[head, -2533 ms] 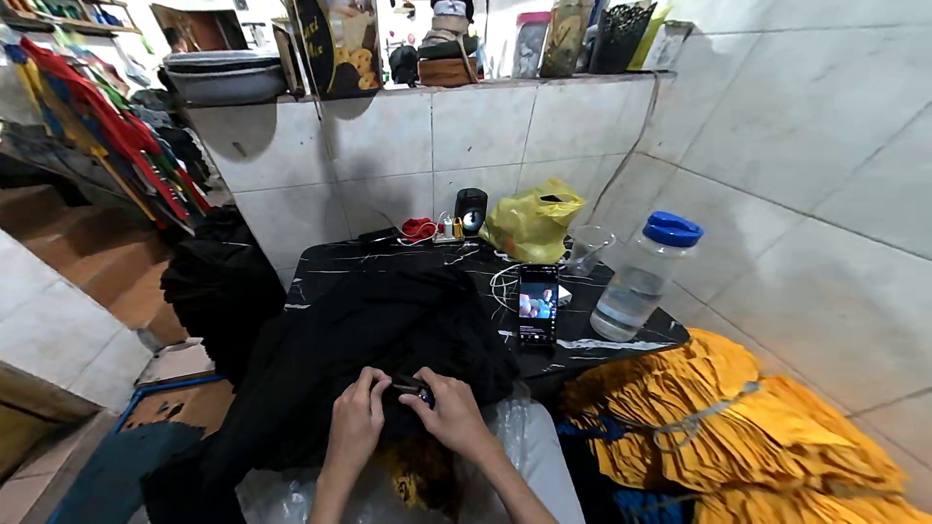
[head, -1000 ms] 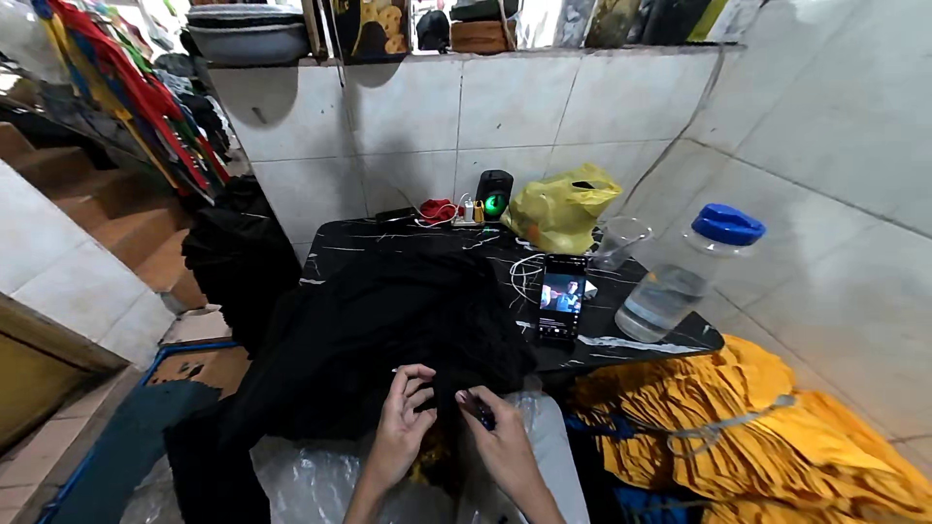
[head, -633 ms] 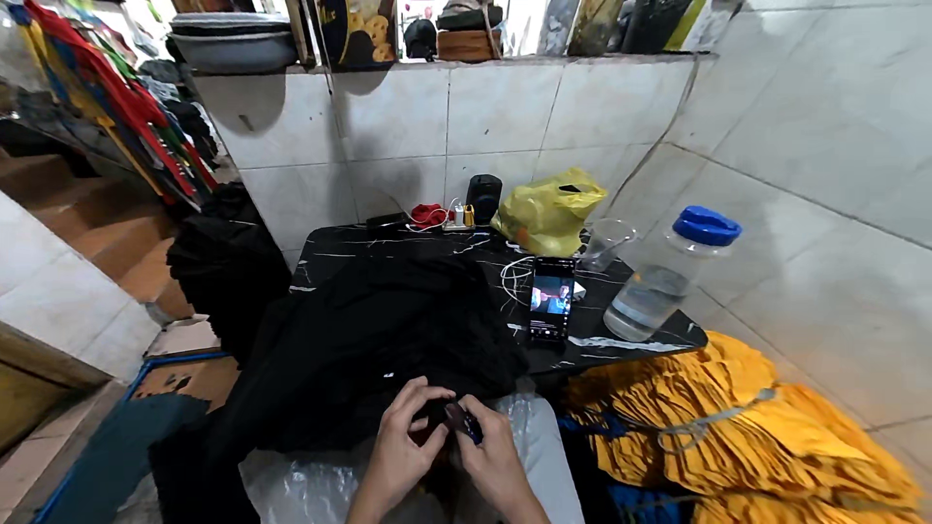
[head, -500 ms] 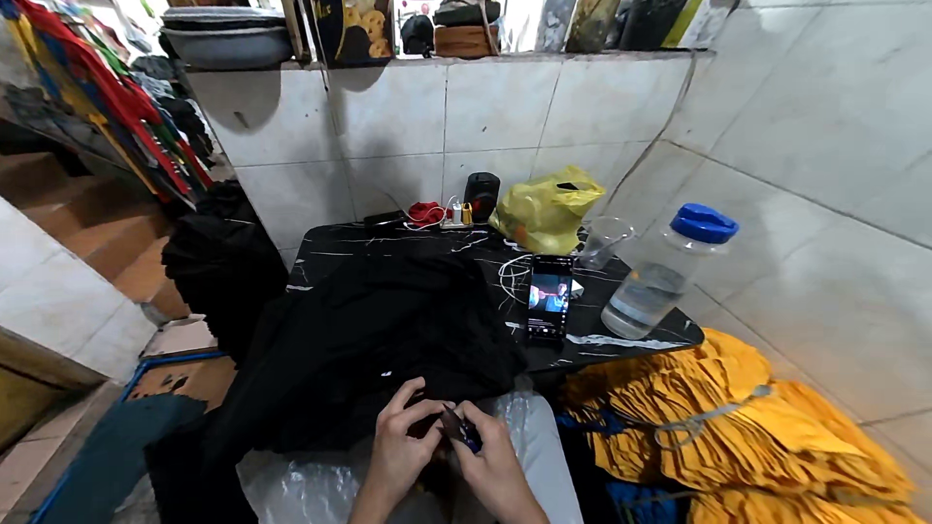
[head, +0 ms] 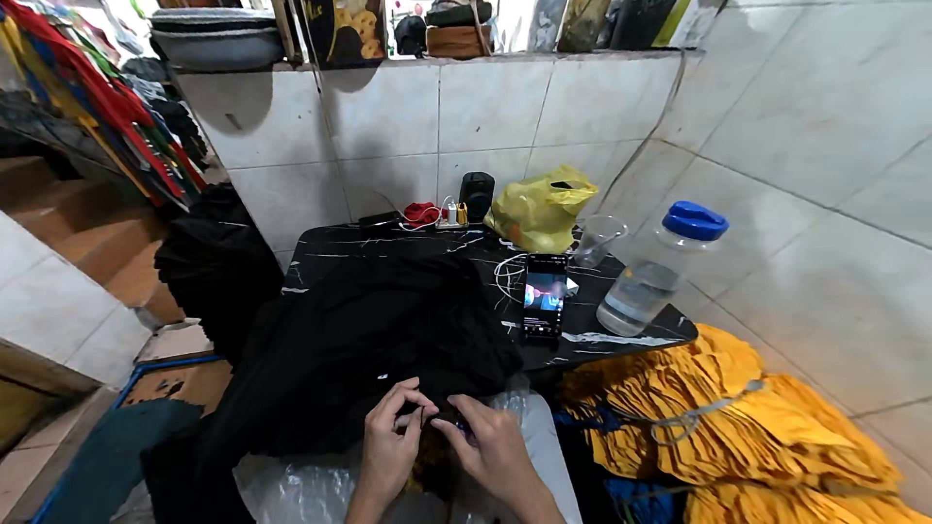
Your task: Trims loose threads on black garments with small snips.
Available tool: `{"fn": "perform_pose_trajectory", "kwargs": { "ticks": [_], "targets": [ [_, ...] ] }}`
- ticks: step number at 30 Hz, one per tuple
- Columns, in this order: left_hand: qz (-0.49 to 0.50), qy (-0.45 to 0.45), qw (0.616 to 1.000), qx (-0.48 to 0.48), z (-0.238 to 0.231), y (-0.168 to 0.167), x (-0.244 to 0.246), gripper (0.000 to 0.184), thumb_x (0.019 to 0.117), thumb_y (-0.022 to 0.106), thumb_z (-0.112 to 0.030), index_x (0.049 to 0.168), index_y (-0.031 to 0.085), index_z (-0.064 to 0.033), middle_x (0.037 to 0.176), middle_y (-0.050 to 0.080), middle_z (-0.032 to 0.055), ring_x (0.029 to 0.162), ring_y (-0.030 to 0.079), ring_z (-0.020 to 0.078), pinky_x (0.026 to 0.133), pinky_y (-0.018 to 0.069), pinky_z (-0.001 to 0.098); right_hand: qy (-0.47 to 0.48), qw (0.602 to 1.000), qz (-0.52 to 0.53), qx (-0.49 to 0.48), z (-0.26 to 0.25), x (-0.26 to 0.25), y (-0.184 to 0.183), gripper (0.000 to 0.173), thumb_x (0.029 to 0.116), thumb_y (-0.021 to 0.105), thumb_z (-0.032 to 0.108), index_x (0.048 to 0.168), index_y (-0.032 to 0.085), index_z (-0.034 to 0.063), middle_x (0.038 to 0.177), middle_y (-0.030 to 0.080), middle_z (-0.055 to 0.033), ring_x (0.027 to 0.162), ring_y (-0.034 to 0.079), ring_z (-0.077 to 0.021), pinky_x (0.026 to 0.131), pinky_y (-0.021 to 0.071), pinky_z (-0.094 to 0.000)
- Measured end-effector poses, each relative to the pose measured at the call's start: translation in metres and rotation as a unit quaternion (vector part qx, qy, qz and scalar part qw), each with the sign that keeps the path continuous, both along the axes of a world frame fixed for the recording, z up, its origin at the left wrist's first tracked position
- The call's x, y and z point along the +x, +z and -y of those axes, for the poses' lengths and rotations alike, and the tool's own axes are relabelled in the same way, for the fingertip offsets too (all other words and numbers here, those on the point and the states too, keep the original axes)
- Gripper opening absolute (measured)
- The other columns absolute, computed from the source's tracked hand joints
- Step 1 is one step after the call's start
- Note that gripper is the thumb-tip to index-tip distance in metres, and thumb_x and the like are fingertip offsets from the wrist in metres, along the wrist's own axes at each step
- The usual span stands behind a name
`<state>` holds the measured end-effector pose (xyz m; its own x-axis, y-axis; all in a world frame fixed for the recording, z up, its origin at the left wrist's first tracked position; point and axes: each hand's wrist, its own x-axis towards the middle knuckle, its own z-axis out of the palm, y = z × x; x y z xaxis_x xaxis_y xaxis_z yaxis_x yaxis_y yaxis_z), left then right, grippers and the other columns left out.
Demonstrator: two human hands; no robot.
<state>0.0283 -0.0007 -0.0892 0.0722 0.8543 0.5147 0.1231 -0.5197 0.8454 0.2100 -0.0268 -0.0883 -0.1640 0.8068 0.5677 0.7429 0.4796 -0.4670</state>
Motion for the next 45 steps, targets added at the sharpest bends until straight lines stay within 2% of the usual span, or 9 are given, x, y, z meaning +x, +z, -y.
{"fn": "perform_pose_trajectory", "kwargs": {
  "ticks": [12, 16, 22, 27, 31, 33, 36, 40, 45],
  "targets": [
    [0.019, 0.003, 1.000, -0.022, 0.000, 0.002, -0.002, 0.005, 0.0908, 0.071, -0.006, 0.094, 0.071, -0.0021, 0.123, 0.068, 0.0152, 0.101, 0.072, 0.0150, 0.073, 0.0632, 0.0241, -0.081, 0.995, 0.011, 0.049, -0.001, -0.026, 0.004, 0.033, 0.1046, 0.054, 0.035, 0.103, 0.075, 0.0098, 0.080, 0.072, -0.0006, 0.063, 0.069, -0.0137, 0.052, 0.0562, -0.0325],
    [0.064, 0.009, 0.997, -0.044, 0.003, 0.006, 0.005, 0.010, 0.0973, 0.064, -0.010, 0.099, 0.064, 0.0001, 0.124, 0.066, 0.0152, 0.103, 0.070, 0.0161, 0.076, 0.0617, 0.0242, -0.116, 0.988, -0.094, 0.037, -0.004, -0.031, 0.007, 0.037, 0.0978, 0.065, 0.043, 0.103, 0.073, 0.0073, 0.081, 0.070, -0.0001, 0.060, 0.062, -0.0082, 0.052, 0.0538, -0.0274],
    [0.074, 0.054, 0.989, -0.117, 0.009, 0.010, 0.013, 0.020, 0.1061, 0.044, -0.020, 0.106, 0.051, -0.0011, 0.118, 0.071, 0.0123, 0.102, 0.071, 0.0174, 0.071, 0.0592, 0.0256, -0.087, 0.975, -0.121, -0.166, -0.008, -0.045, 0.009, 0.035, 0.0843, 0.078, 0.033, 0.108, 0.071, 0.0083, 0.096, 0.070, -0.0049, 0.077, 0.067, -0.0165, 0.068, 0.0583, -0.0364],
    [0.131, 0.042, 0.971, -0.194, 0.014, 0.015, 0.010, 0.016, 0.1094, 0.040, -0.016, 0.112, 0.047, -0.0015, 0.122, 0.071, 0.0155, 0.096, 0.075, 0.0305, 0.077, 0.0665, 0.0421, -0.099, 0.961, -0.099, -0.239, -0.003, -0.037, 0.019, 0.034, 0.0882, 0.063, 0.008, 0.121, 0.072, 0.0071, 0.108, 0.074, -0.0091, 0.095, 0.072, -0.0238, 0.085, 0.0585, -0.0463],
    [-0.082, 0.052, 0.994, -0.047, 0.025, 0.004, 0.004, 0.011, 0.0979, 0.065, -0.014, 0.097, 0.067, -0.0034, 0.096, 0.073, 0.0039, 0.083, 0.072, 0.0133, 0.075, 0.0633, 0.0293, -0.032, 0.926, -0.319, -0.201, -0.010, -0.019, 0.003, 0.018, 0.0991, 0.061, 0.012, 0.111, 0.072, 0.0034, 0.093, 0.072, -0.0042, 0.085, 0.068, -0.0088, 0.080, 0.0574, -0.0264],
    [-0.291, -0.008, 0.957, -0.015, 0.036, 0.004, -0.003, 0.013, 0.0972, 0.066, -0.018, 0.093, 0.075, -0.0103, 0.089, 0.074, 0.0007, 0.079, 0.072, 0.0120, 0.072, 0.0620, 0.0323, 0.008, 0.856, -0.462, -0.231, -0.012, -0.013, 0.004, 0.016, 0.1005, 0.061, 0.010, 0.109, 0.070, -0.0008, 0.079, 0.064, -0.0016, 0.063, 0.056, -0.0056, 0.058, 0.0477, -0.0208],
    [-0.461, -0.210, 0.857, -0.093, 0.037, 0.013, -0.011, 0.031, 0.0929, 0.064, 0.000, 0.115, 0.077, -0.0163, 0.117, 0.073, 0.0060, 0.097, 0.072, 0.0263, 0.086, 0.0590, 0.0501, 0.042, 0.761, -0.574, -0.300, -0.011, -0.009, 0.006, 0.017, 0.1023, 0.057, 0.008, 0.115, 0.064, -0.0010, 0.063, 0.051, 0.0019, 0.044, 0.037, -0.0030, 0.041, 0.0334, -0.0197],
    [-0.328, -0.088, 0.940, 0.015, 0.022, 0.012, -0.023, 0.021, 0.0967, 0.064, -0.009, 0.107, 0.078, -0.0203, 0.111, 0.074, -0.0050, 0.100, 0.071, 0.0099, 0.091, 0.0596, 0.0338, 0.069, 0.743, -0.580, -0.328, -0.011, -0.007, 0.002, 0.018, 0.1029, 0.056, 0.008, 0.118, 0.063, 0.0006, 0.061, 0.050, 0.0031, 0.043, 0.036, -0.0018, 0.040, 0.0328, -0.0183],
    [-0.246, 0.064, 0.966, 0.049, 0.004, 0.016, -0.010, 0.027, 0.0917, 0.074, -0.039, 0.106, 0.078, -0.0164, 0.109, 0.073, -0.0043, 0.108, 0.067, 0.0093, 0.097, 0.0555, 0.0273, 0.087, 0.818, -0.496, -0.276, -0.009, -0.008, -0.001, 0.014, 0.1013, 0.058, 0.009, 0.110, 0.067, 0.0032, 0.070, 0.055, 0.0044, 0.052, 0.043, -0.0021, 0.048, 0.0372, -0.0185]
  ]
}}
